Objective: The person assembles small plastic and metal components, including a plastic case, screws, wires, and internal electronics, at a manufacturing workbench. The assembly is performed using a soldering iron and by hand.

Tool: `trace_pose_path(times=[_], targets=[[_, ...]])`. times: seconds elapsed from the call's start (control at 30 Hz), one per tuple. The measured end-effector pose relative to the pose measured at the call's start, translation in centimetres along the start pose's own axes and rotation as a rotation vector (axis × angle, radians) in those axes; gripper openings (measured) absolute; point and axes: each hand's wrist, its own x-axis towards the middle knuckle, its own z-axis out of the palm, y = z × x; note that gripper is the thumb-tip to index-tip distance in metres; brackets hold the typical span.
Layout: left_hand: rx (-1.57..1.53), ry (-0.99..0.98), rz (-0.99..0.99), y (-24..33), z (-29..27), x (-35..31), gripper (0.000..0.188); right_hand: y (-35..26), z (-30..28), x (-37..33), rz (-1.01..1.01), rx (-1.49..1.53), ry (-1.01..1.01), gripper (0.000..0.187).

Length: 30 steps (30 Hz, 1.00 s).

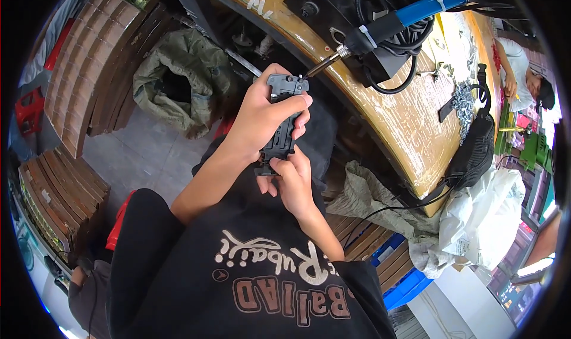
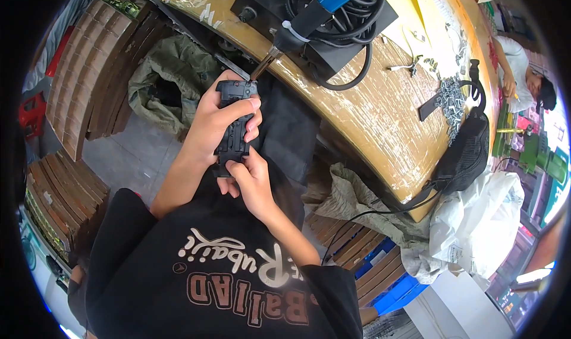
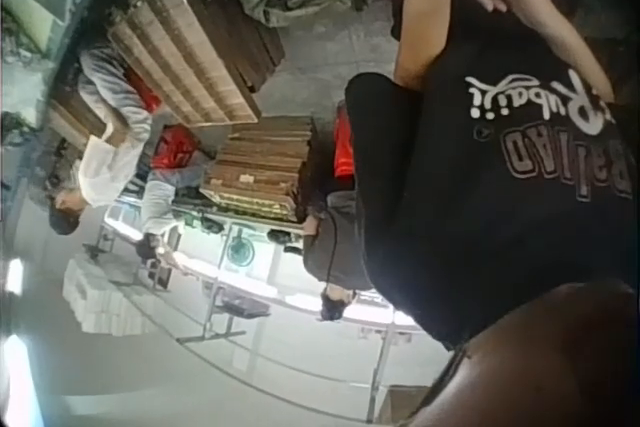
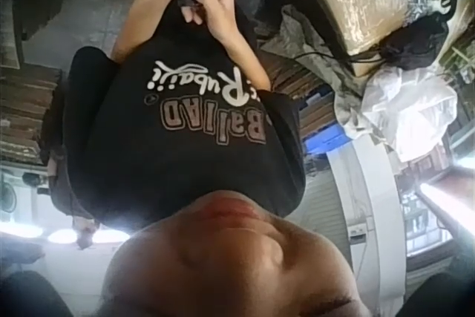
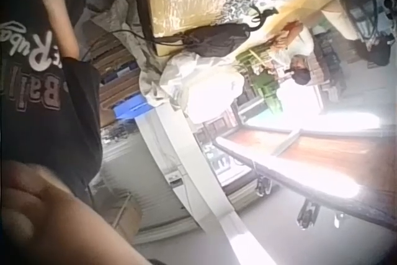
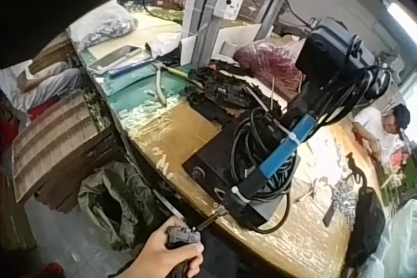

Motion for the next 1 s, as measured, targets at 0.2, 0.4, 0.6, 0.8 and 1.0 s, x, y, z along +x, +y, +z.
trace_pose_path(times=[0.2, 0.4, 0.6, 0.8, 1.0], targets=[[-0.020, 0.015, 0.009, 0.12, 0.12, -0.30, 0.022, 0.06, -0.09, -0.29, -0.031, -0.020, -0.021, 0.012], [0.024, 0.021, 0.034, 0.23, 0.30, -0.23, 0.023, -0.03, -0.26, -0.22, -0.029, -0.054, -0.029, 0.023], [0.089, 0.009, 0.028, 0.22, 0.17, -0.44, 0.017, 0.06, -0.22, -0.41, -0.037, -0.026, -0.024, 0.019], [0.105, 0.024, 0.049, 0.12, 0.40, -0.35, 0.022, 0.01, -0.24, -0.50, -0.040, -0.011, -0.019, 0.015], [0.075, 0.012, 0.026, 0.10, -0.21, 0.09, 0.017, 0.06, -0.44, 0.20, -0.039, -0.023, -0.020, 0.013]])
